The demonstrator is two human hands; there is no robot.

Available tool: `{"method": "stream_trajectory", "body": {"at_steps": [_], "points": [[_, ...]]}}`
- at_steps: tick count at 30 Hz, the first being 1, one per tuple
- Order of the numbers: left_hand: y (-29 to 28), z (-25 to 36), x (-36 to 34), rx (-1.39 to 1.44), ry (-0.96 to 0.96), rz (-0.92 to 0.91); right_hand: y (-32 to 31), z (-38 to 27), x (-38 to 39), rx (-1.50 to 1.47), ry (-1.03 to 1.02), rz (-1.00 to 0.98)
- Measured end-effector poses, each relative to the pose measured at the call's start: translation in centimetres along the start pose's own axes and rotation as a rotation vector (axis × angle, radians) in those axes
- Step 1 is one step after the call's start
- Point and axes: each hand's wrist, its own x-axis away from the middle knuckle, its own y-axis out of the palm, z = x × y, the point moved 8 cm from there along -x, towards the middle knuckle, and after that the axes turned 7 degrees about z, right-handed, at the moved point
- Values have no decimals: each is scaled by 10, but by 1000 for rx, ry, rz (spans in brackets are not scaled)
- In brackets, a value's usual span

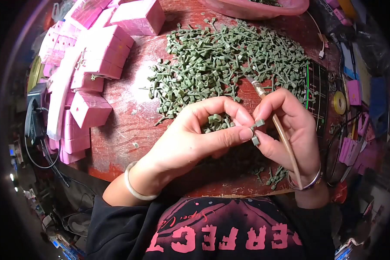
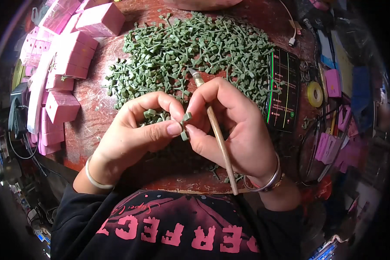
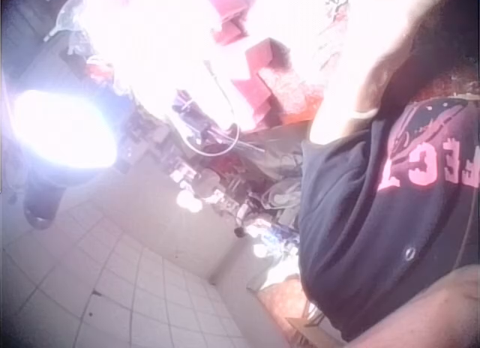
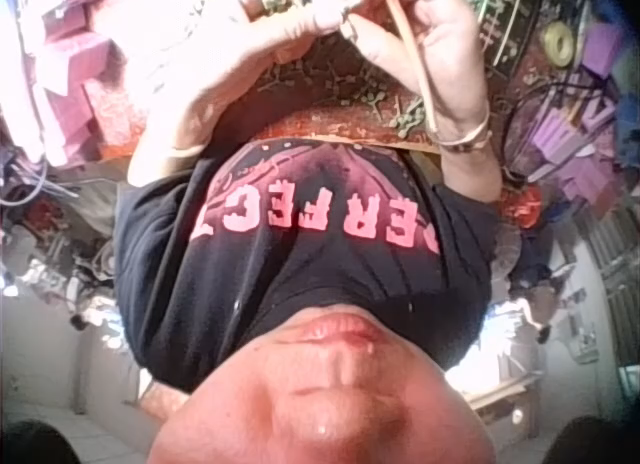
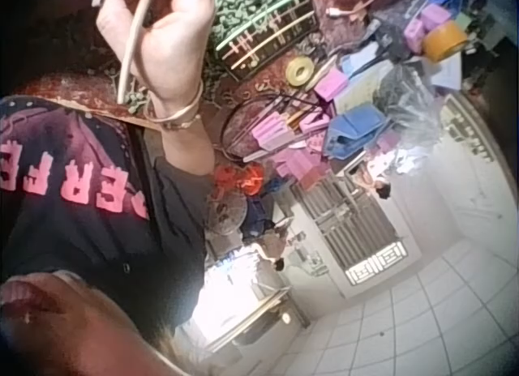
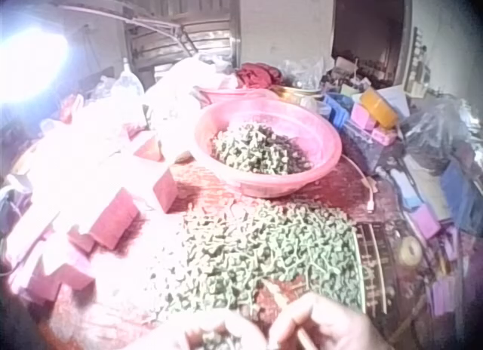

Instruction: Carving and cleaning small green wax flower or petal components with a craft knife.

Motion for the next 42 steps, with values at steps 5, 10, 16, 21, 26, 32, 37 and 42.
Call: {"method": "stream_trajectory", "body": {"at_steps": [5,10,16,21,26,32,37,42], "points": [[-5,-4,-4,223,5,-70,-7,-10,0,109,-28,103],[-12,-4,-8,374,14,-8,-15,-20,-2,193,-126,136],[-13,-4,-10,407,23,-103,-5,-47,6,446,-461,211],[-11,0,-8,413,15,-106,2,-62,18,578,-747,82],[-8,-3,-10,413,21,-86,6,-65,23,638,-833,113],[-14,0,-7,360,42,-23,10,-61,21,667,-852,79],[-12,-2,-7,343,-23,-26,14,-61,23,736,-877,62],[-14,-3,-9,322,30,33,16,-61,24,726,-893,62]]}}
